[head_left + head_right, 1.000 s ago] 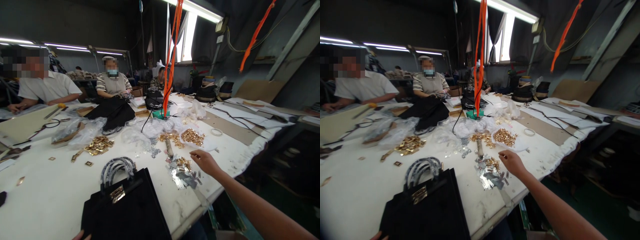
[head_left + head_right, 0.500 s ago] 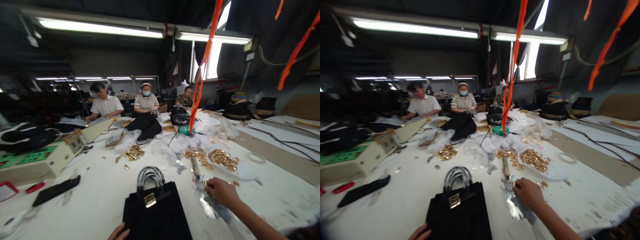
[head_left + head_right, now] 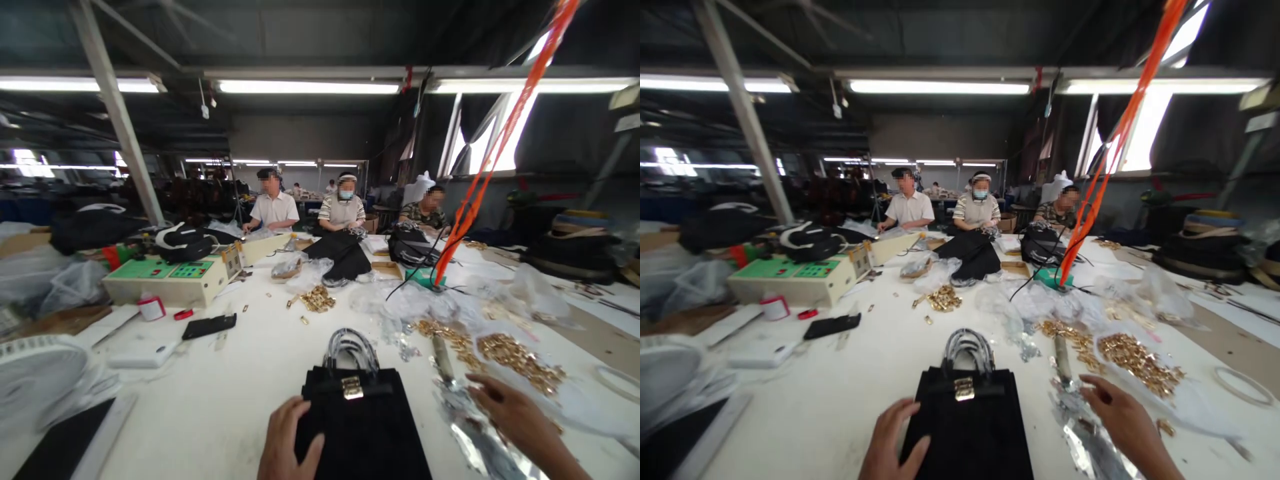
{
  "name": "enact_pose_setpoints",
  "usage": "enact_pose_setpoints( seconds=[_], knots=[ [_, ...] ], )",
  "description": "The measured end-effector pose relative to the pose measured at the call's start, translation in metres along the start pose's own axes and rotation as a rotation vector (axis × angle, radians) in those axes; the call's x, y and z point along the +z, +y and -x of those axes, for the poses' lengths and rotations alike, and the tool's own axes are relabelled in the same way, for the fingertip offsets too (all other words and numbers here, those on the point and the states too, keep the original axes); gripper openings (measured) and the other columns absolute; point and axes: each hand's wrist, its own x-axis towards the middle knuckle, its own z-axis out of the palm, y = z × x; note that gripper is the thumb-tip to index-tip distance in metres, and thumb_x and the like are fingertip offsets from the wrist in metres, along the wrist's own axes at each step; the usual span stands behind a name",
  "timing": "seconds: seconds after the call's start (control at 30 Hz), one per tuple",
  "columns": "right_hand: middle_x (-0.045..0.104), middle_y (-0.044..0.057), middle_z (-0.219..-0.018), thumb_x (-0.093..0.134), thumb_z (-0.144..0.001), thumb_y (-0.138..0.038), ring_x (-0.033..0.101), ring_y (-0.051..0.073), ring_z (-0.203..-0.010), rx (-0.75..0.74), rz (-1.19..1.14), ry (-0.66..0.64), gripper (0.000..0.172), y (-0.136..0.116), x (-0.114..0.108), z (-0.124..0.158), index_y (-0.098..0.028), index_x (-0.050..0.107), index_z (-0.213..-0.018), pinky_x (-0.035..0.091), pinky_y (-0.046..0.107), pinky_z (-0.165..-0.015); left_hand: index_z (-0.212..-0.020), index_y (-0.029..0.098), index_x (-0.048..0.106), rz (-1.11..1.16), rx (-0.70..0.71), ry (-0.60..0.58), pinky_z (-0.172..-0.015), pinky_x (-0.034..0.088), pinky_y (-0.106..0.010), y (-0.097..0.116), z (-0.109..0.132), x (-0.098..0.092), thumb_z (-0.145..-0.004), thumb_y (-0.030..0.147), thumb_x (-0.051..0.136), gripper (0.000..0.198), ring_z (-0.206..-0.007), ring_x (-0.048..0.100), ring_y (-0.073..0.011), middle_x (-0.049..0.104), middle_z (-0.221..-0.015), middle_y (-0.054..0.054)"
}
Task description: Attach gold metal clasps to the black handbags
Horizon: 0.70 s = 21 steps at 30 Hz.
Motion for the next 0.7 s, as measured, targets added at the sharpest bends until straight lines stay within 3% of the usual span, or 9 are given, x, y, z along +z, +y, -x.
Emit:
enact_pose_setpoints(
  seconds=[0.07, 0.13, 0.3, 0.4, 0.5, 0.6, 0.7],
  knots=[
    [0.074, 0.004, -0.077, 0.058, -0.076, -0.072, 0.067, 0.029, -0.070, 0.006, -0.058, 0.020, 0.065, -0.012, 0.003, 0.007, -0.028, 0.078, -0.120, 0.052, 0.040, -0.068, -0.132, 0.025, 0.065, -0.055, -0.017, -0.017, -0.109, 0.054, -0.054, 0.010, -0.010, -0.003, -0.087, 0.027, 0.066, 0.045, -0.127, 0.062, -0.0306, 0.065, -0.135, -0.010],
    [0.077, 0.006, -0.084, 0.061, -0.073, -0.071, 0.069, 0.030, -0.074, 0.039, -0.116, -0.015, 0.066, -0.026, 0.007, 0.014, -0.025, 0.080, -0.116, 0.053, 0.040, -0.071, -0.133, 0.023, 0.063, -0.069, -0.012, -0.068, -0.113, 0.050, -0.055, 0.019, -0.022, -0.002, -0.086, 0.024, 0.066, 0.047, -0.129, 0.059, -0.0297, 0.062, -0.137, -0.011],
    [0.078, 0.008, -0.086, 0.063, -0.072, -0.074, 0.070, 0.029, -0.071, 0.137, -0.289, -0.143, 0.065, -0.081, 0.017, 0.042, -0.023, 0.083, -0.106, 0.057, 0.039, -0.069, -0.121, 0.023, 0.068, -0.050, -0.006, -0.159, -0.113, 0.047, -0.054, 0.030, -0.044, 0.008, -0.084, 0.022, 0.071, 0.037, -0.131, 0.056, -0.0303, 0.060, -0.137, -0.011],
    [0.074, 0.006, -0.078, 0.061, -0.079, -0.073, 0.069, 0.027, -0.071, 0.036, -0.330, -0.214, 0.059, -0.127, 0.035, 0.066, -0.024, 0.082, -0.103, 0.057, 0.038, -0.073, -0.111, 0.022, 0.068, -0.003, -0.038, -0.157, -0.113, 0.047, -0.053, 0.033, -0.051, 0.013, -0.082, 0.019, 0.071, 0.029, -0.128, 0.056, -0.0300, 0.060, -0.134, -0.011],
    [0.075, 0.004, -0.089, 0.068, -0.081, -0.059, 0.070, 0.027, -0.083, -0.093, -0.379, -0.305, 0.044, -0.166, 0.062, 0.083, -0.026, 0.080, -0.107, 0.056, 0.037, -0.079, -0.099, 0.021, 0.063, 0.062, -0.113, -0.135, -0.113, 0.044, -0.053, 0.036, -0.054, 0.018, -0.079, 0.015, 0.072, 0.023, -0.129, 0.054, -0.0304, 0.058, -0.132, -0.011],
    [0.072, 0.003, -0.091, 0.072, -0.079, -0.044, 0.068, 0.025, -0.082, -0.189, -0.355, -0.362, 0.034, -0.187, 0.088, 0.092, -0.027, 0.077, -0.108, 0.055, 0.037, -0.078, -0.090, 0.021, 0.055, 0.142, -0.153, -0.065, -0.113, 0.043, -0.052, 0.039, -0.054, 0.018, -0.076, 0.013, 0.073, 0.024, -0.133, 0.051, -0.0307, 0.056, -0.134, -0.012],
    [0.070, 0.005, -0.099, 0.066, -0.088, -0.042, 0.068, 0.026, -0.091, -0.285, -0.343, -0.282, 0.024, -0.192, 0.105, 0.097, -0.027, 0.076, -0.104, 0.054, 0.038, -0.086, -0.086, 0.022, 0.053, 0.250, -0.159, 0.000, -0.112, 0.042, -0.049, 0.042, -0.054, 0.012, -0.080, 0.017, 0.069, 0.018, -0.132, 0.052, -0.0292, 0.056, -0.133, -0.011]
  ],
)
